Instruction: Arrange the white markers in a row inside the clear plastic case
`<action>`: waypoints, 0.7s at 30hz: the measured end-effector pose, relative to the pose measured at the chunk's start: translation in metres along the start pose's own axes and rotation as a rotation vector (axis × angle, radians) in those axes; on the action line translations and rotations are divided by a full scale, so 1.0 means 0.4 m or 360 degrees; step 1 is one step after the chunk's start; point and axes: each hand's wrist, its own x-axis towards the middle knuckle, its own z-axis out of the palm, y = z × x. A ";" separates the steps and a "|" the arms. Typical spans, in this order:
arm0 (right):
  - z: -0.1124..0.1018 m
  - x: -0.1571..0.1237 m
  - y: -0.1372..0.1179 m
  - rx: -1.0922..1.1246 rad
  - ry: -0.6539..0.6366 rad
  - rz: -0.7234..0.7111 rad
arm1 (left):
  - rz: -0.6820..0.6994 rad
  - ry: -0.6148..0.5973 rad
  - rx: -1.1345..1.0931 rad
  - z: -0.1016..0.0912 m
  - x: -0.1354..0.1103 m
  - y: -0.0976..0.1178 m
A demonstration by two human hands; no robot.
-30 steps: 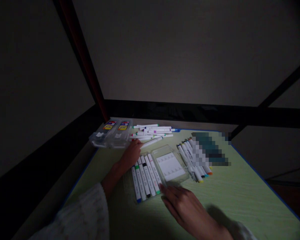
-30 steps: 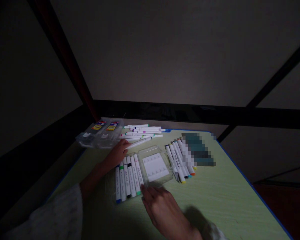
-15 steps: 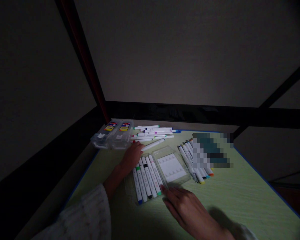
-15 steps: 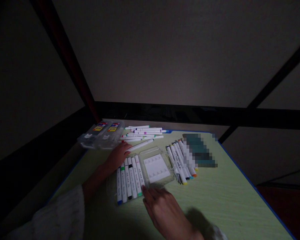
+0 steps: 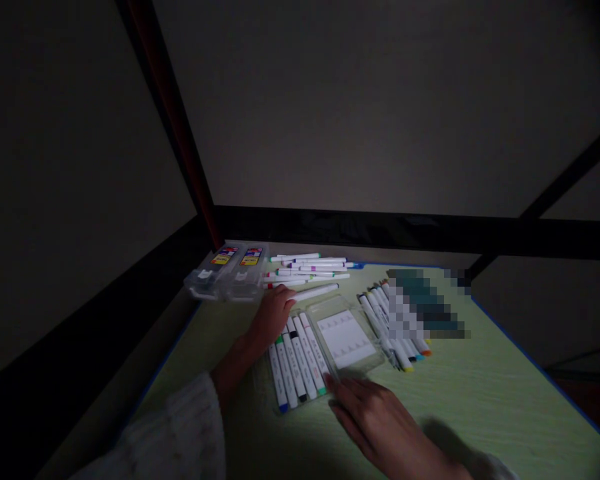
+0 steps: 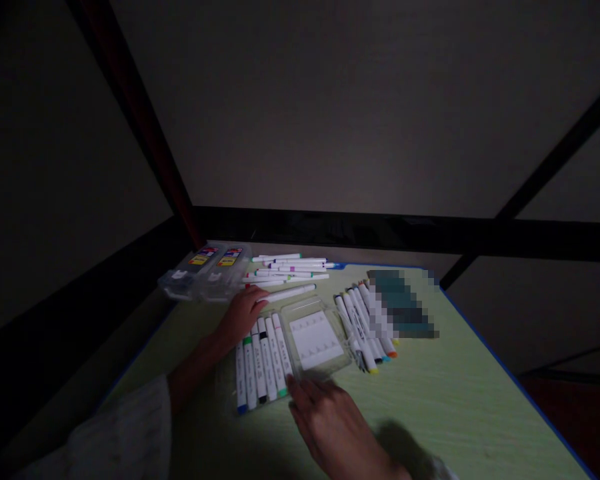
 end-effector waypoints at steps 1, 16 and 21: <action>0.000 0.001 0.000 0.0007 -0.0003 -0.0002 | -0.0003 0.0042 -0.0048 -0.001 0.000 0.005; 0.002 -0.004 0.003 0.0072 -0.0018 -0.0005 | -0.0170 0.0383 -0.0578 -0.005 0.005 0.023; 0.006 -0.004 0.005 0.0034 0.0015 -0.0016 | -0.0366 0.0386 -0.0912 0.004 0.011 0.017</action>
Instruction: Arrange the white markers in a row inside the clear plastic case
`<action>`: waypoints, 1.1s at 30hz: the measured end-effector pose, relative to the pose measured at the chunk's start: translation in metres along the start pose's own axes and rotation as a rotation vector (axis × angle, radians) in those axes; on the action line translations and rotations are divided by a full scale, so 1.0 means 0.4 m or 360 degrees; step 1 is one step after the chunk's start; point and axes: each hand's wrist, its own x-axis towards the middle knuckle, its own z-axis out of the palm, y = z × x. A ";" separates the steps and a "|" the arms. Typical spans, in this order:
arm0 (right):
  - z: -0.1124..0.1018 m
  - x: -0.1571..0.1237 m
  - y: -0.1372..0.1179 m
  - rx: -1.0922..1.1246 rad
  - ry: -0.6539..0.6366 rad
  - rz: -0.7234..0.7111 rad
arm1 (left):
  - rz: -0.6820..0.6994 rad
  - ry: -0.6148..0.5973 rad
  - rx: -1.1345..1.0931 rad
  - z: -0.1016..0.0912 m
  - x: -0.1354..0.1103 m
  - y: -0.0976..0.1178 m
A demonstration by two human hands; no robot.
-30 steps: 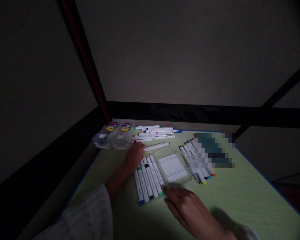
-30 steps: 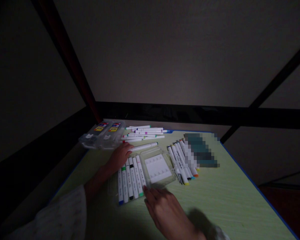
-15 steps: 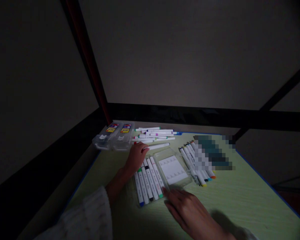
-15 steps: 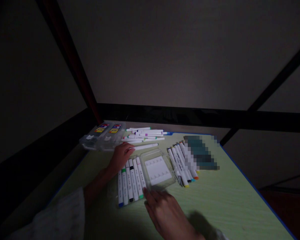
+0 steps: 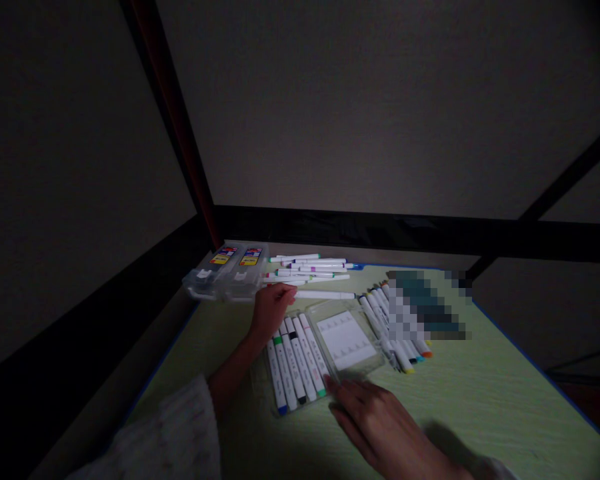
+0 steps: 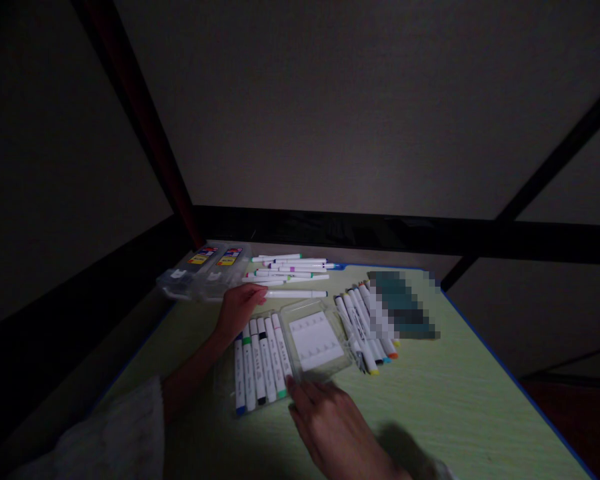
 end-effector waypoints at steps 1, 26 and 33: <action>0.000 0.000 0.000 -0.0012 -0.0001 -0.0001 | -0.0024 -0.0008 -0.0042 0.001 0.002 -0.002; -0.010 -0.019 0.008 0.0071 0.0618 -0.0181 | -0.0252 -0.0016 -0.0390 0.003 -0.003 0.023; 0.001 -0.037 0.017 0.0151 0.0860 -0.0088 | -0.0268 -0.0095 -0.0350 0.003 -0.001 0.018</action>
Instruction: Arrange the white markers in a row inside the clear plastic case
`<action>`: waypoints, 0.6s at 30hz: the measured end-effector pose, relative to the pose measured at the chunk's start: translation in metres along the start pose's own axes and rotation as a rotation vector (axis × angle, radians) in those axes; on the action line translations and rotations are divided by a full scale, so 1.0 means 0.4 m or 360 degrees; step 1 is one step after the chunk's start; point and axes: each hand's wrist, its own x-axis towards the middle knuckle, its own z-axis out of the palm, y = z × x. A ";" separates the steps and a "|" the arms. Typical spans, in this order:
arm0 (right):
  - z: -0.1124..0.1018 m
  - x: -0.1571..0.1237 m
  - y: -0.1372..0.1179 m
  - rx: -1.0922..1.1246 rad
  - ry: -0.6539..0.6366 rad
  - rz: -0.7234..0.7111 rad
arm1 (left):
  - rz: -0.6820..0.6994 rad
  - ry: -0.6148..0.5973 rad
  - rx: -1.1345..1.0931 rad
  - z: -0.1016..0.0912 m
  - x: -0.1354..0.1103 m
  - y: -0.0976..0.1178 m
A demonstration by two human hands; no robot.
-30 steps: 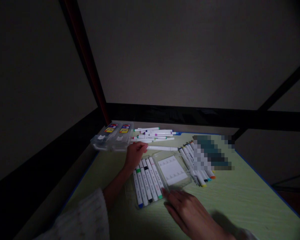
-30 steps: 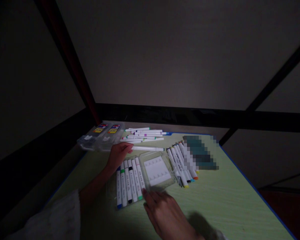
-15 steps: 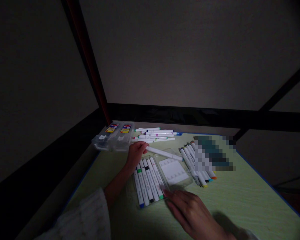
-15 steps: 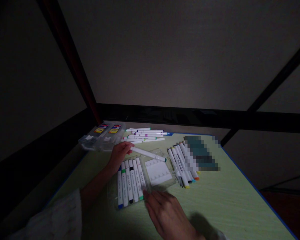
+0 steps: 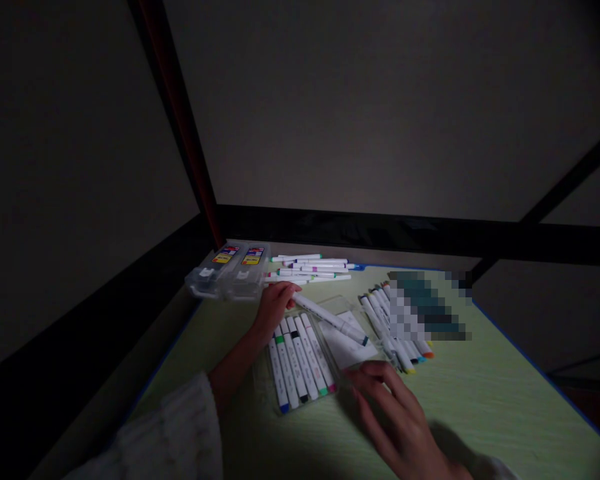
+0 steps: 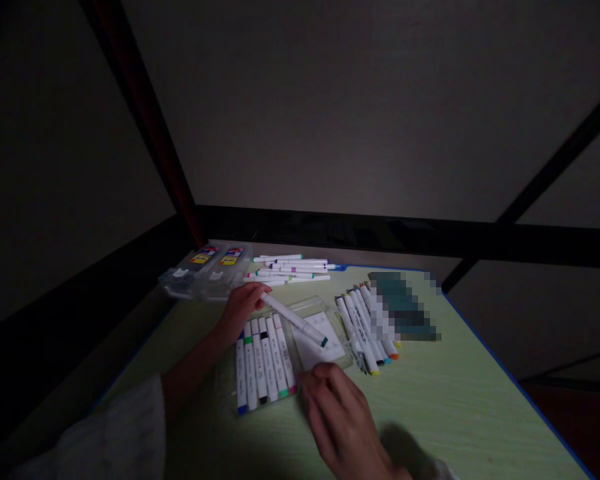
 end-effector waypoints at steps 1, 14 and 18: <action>0.001 -0.003 0.000 0.0029 0.0026 0.0021 | -0.0006 -0.0004 -0.0003 0.000 -0.001 0.002; 0.001 0.001 -0.009 0.0138 0.0054 0.0043 | -0.0089 -0.0171 -0.0063 0.007 -0.006 -0.006; 0.005 -0.009 -0.004 0.0131 0.0034 0.0031 | -0.0096 -0.0217 -0.0071 0.009 -0.008 -0.008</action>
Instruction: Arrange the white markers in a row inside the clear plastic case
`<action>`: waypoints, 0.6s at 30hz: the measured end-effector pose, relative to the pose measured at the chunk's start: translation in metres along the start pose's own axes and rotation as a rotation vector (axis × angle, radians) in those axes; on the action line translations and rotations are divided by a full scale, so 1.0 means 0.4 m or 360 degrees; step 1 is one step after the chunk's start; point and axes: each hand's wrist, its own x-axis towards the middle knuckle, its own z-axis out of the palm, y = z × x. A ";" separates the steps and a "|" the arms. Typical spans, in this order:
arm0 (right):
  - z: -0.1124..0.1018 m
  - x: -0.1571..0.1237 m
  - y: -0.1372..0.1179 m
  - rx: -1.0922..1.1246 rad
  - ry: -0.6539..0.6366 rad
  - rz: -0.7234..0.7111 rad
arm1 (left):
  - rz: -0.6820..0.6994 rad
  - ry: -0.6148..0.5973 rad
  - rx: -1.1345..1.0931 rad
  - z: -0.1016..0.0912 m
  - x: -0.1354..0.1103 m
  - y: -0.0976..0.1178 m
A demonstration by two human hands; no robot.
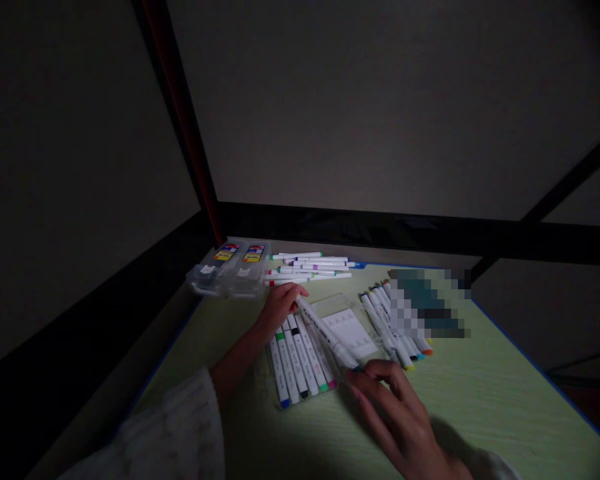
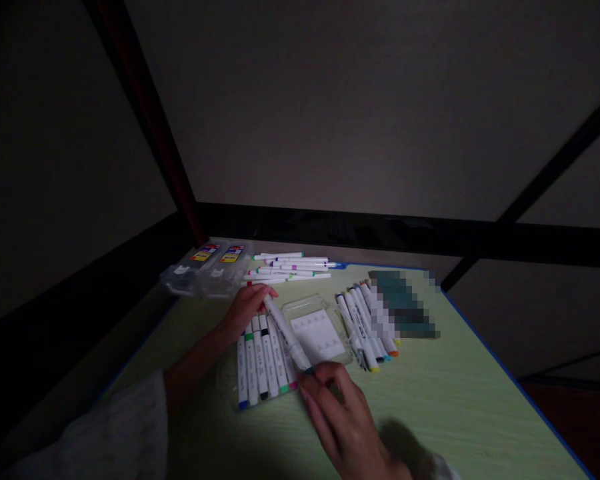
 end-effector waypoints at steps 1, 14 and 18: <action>0.000 -0.001 0.001 -0.0007 0.0009 -0.0005 | -0.0006 -0.0009 -0.0003 0.000 -0.001 0.001; -0.006 0.002 -0.004 -0.0082 -0.0022 -0.0121 | -0.0002 -0.0075 0.0078 0.004 -0.014 0.028; 0.000 -0.001 0.001 -0.0110 -0.0054 -0.0113 | -0.0039 -0.0037 0.0022 0.009 -0.013 0.031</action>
